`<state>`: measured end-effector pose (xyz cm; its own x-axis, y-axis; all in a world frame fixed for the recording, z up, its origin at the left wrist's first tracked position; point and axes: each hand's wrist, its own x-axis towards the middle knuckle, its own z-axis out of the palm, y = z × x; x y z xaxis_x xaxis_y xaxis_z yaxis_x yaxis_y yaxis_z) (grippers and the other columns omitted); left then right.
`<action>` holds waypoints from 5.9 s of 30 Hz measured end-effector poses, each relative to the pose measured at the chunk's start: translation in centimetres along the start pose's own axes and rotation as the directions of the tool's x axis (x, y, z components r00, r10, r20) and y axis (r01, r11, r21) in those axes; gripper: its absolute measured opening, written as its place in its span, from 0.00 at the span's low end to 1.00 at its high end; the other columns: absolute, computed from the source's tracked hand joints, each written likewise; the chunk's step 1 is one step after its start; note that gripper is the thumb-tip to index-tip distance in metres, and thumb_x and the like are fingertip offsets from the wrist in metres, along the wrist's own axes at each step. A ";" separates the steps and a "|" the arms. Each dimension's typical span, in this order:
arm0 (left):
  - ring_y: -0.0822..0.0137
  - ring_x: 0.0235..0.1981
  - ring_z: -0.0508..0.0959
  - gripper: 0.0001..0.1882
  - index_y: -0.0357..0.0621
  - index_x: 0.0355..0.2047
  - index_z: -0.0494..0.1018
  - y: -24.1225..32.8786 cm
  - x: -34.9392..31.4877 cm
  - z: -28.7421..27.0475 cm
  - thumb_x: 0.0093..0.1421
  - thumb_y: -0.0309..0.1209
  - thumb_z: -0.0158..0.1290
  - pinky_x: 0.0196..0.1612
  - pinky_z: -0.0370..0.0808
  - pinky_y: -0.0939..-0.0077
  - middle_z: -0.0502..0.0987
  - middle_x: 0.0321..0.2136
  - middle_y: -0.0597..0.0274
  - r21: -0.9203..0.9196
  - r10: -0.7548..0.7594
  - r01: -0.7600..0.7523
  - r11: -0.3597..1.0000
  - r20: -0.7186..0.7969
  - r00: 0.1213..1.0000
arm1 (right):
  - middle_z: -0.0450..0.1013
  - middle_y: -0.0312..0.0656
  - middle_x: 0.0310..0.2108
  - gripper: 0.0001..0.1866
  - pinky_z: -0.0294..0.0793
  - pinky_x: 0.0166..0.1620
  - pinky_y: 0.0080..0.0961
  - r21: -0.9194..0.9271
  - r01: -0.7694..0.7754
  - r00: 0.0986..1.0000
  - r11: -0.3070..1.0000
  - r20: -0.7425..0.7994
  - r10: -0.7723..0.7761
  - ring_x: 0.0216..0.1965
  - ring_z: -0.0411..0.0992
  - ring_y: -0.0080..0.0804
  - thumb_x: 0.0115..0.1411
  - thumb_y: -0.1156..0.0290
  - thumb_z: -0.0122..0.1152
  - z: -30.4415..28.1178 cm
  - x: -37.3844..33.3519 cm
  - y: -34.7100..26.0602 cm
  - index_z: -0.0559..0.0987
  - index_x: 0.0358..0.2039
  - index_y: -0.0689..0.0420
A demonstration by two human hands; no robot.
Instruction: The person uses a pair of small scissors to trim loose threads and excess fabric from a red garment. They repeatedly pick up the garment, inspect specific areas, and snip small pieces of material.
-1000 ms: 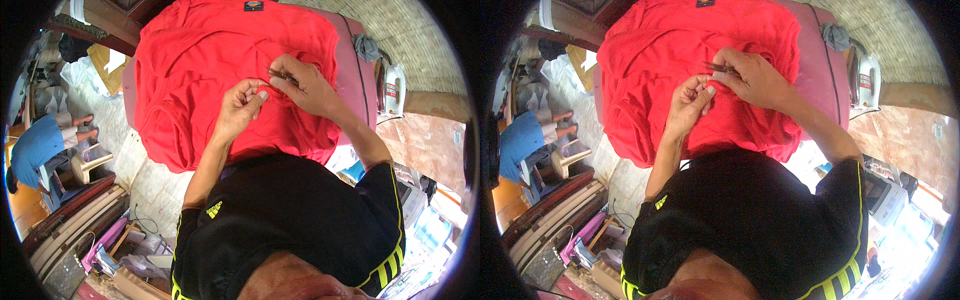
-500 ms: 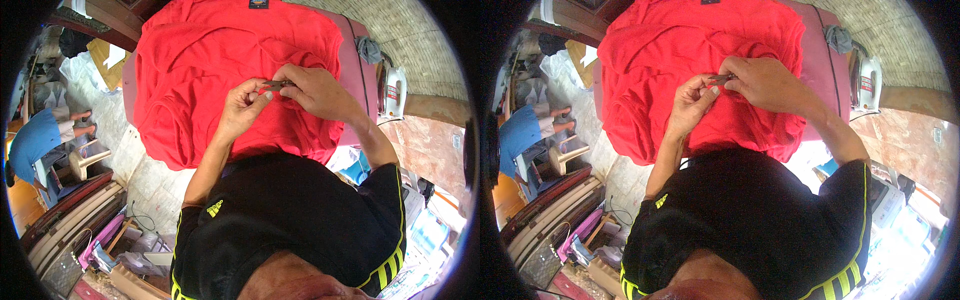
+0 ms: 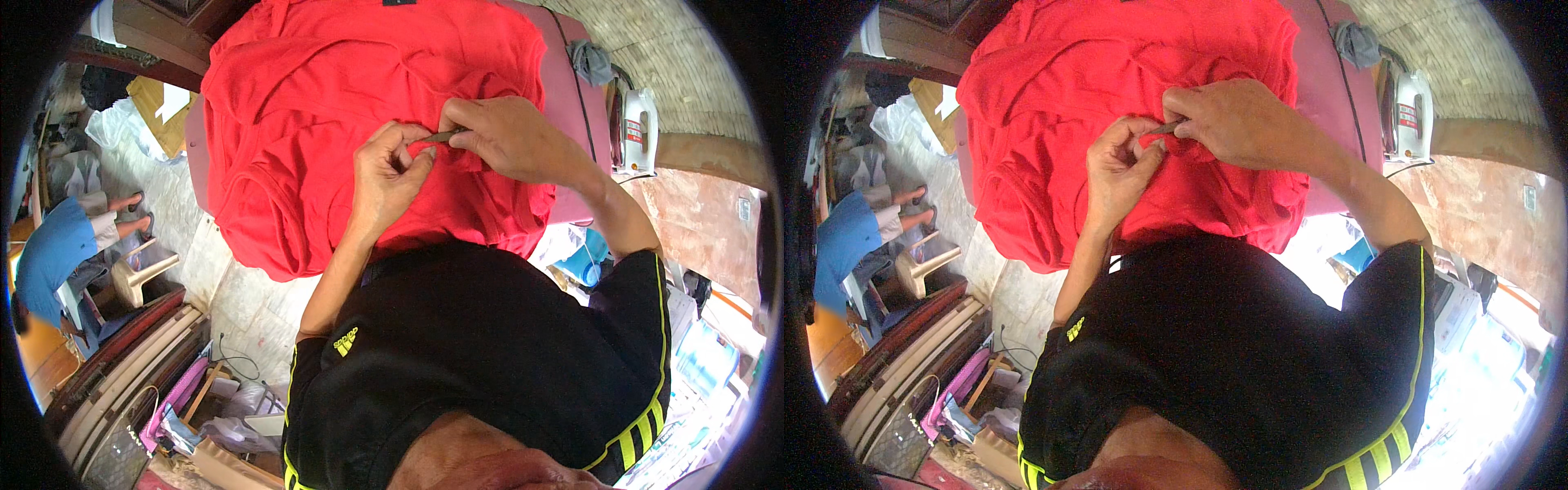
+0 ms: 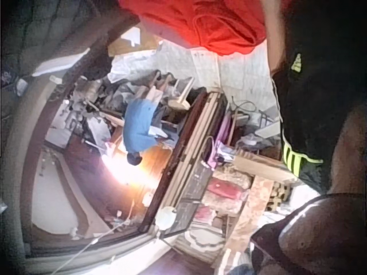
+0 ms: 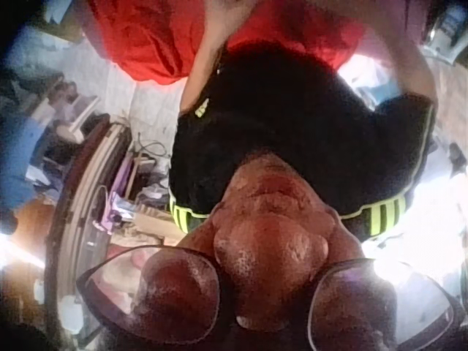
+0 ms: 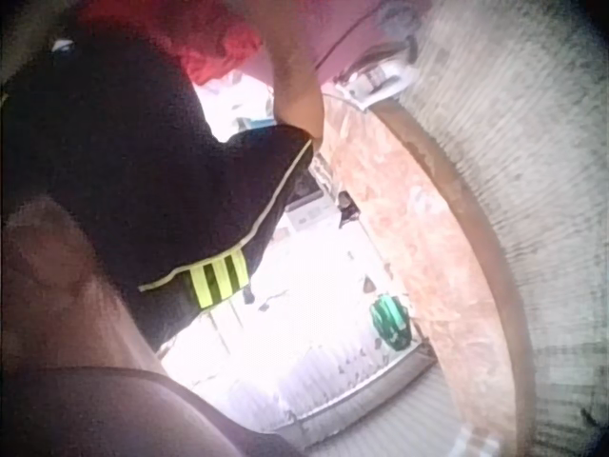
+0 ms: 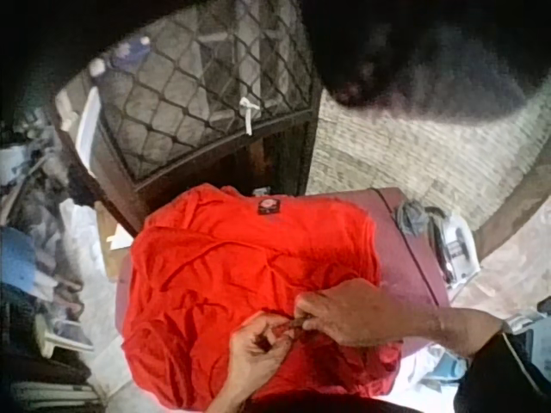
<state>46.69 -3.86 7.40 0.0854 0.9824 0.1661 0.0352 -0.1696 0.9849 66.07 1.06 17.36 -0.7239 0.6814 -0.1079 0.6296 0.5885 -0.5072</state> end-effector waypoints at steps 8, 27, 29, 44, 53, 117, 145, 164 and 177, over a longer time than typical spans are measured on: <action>0.87 0.20 0.60 0.25 0.38 0.50 0.70 1.8 0.3 -0.2 0.50 0.11 0.55 0.24 0.59 0.90 0.78 0.35 0.67 -0.289 0.006 -0.013 0.957 -0.026 1.000 | 0.75 0.41 0.32 0.18 0.70 0.38 0.27 0.424 0.213 0.951 0.880 -0.295 -0.089 0.35 0.74 0.29 0.58 0.73 0.58 0.5 0.8 1.0 0.72 0.49 0.61; 0.57 0.36 0.78 0.09 0.40 0.31 0.78 2.1 2.9 0.6 0.48 0.18 0.61 0.39 0.74 0.67 0.78 0.32 0.56 0.498 0.486 -0.503 0.706 0.176 0.856 | 0.73 0.37 0.38 0.18 0.79 0.31 0.29 -0.202 0.095 0.837 0.975 -0.514 -0.188 0.30 0.76 0.37 0.44 0.85 0.61 1.5 -5.3 3.7 0.77 0.37 0.57; 0.58 0.36 0.79 0.09 0.39 0.33 0.78 1.7 2.2 0.6 0.50 0.18 0.62 0.39 0.75 0.69 0.79 0.33 0.55 0.440 0.439 -0.452 0.776 0.137 0.888 | 0.74 0.38 0.38 0.20 0.80 0.31 0.26 -0.115 0.084 0.818 0.990 -0.560 -0.134 0.31 0.77 0.35 0.42 0.88 0.60 2.2 -5.5 3.4 0.78 0.38 0.59; 0.61 0.30 0.79 0.10 0.36 0.35 0.79 1.2 2.5 2.3 0.50 0.19 0.63 0.33 0.75 0.74 0.78 0.29 0.53 0.402 0.493 -0.458 0.793 0.018 0.870 | 0.72 0.40 0.31 0.12 0.75 0.30 0.36 0.000 0.081 0.836 0.997 -0.544 -0.067 0.30 0.76 0.43 0.49 0.80 0.61 2.0 -4.4 3.2 0.74 0.36 0.56; 0.64 0.23 0.77 0.06 0.39 0.32 0.79 2.8 3.5 3.1 0.52 0.21 0.61 0.26 0.73 0.73 0.77 0.28 0.55 0.401 0.399 -0.383 0.832 0.046 0.916 | 0.76 0.46 0.34 0.11 0.78 0.37 0.32 0.248 0.105 0.849 0.963 -0.526 0.042 0.35 0.79 0.42 0.59 0.74 0.61 1.4 -4.5 2.7 0.71 0.40 0.59; 0.73 0.23 0.72 0.04 0.35 0.27 0.71 3.3 0.0 -3.4 0.60 0.18 0.51 0.27 0.68 0.78 0.71 0.22 0.63 0.155 0.022 -0.016 0.988 -0.038 0.999 | 0.72 0.38 0.27 0.08 0.67 0.30 0.20 0.317 0.053 0.865 0.947 -0.488 0.115 0.26 0.67 0.20 0.56 0.79 0.63 2.0 -3.7 3.9 0.75 0.37 0.61; 0.53 0.27 0.76 0.08 0.39 0.30 0.76 3.7 0.9 -1.5 0.55 0.31 0.61 0.30 0.73 0.61 0.73 0.27 0.53 0.336 0.232 -0.451 0.827 0.526 0.818 | 0.76 0.40 0.36 0.13 0.76 0.43 0.19 0.407 0.053 0.892 0.912 -0.430 0.141 0.38 0.75 0.21 0.56 0.83 0.63 2.5 -4.1 4.5 0.75 0.43 0.65; 0.62 0.24 0.75 0.04 0.35 0.26 0.74 0.3 -0.2 -4.5 0.53 0.19 0.59 0.29 0.72 0.73 0.75 0.24 0.54 0.489 0.315 -0.228 0.842 -0.103 0.943 | 0.76 0.39 0.33 0.12 0.75 0.39 0.19 0.396 0.041 0.869 0.918 -0.468 0.163 0.34 0.76 0.20 0.56 0.80 0.64 2.7 -3.5 4.4 0.76 0.42 0.61; 0.55 0.43 0.78 0.23 0.40 0.39 0.77 3.7 2.1 -2.6 0.41 0.30 0.71 0.47 0.72 0.62 0.78 0.40 0.54 0.409 0.346 -0.430 0.805 0.266 0.900 | 0.76 0.44 0.34 0.12 0.76 0.40 0.26 0.202 0.146 0.858 0.968 -0.513 -0.023 0.35 0.77 0.36 0.53 0.81 0.64 1.4 -3.0 4.6 0.77 0.39 0.64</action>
<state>44.45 -2.21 11.52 0.3534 0.8044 0.4776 0.3987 -0.5913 0.7010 70.78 1.14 14.16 -0.4906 0.7946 0.3576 0.4468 0.5817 -0.6797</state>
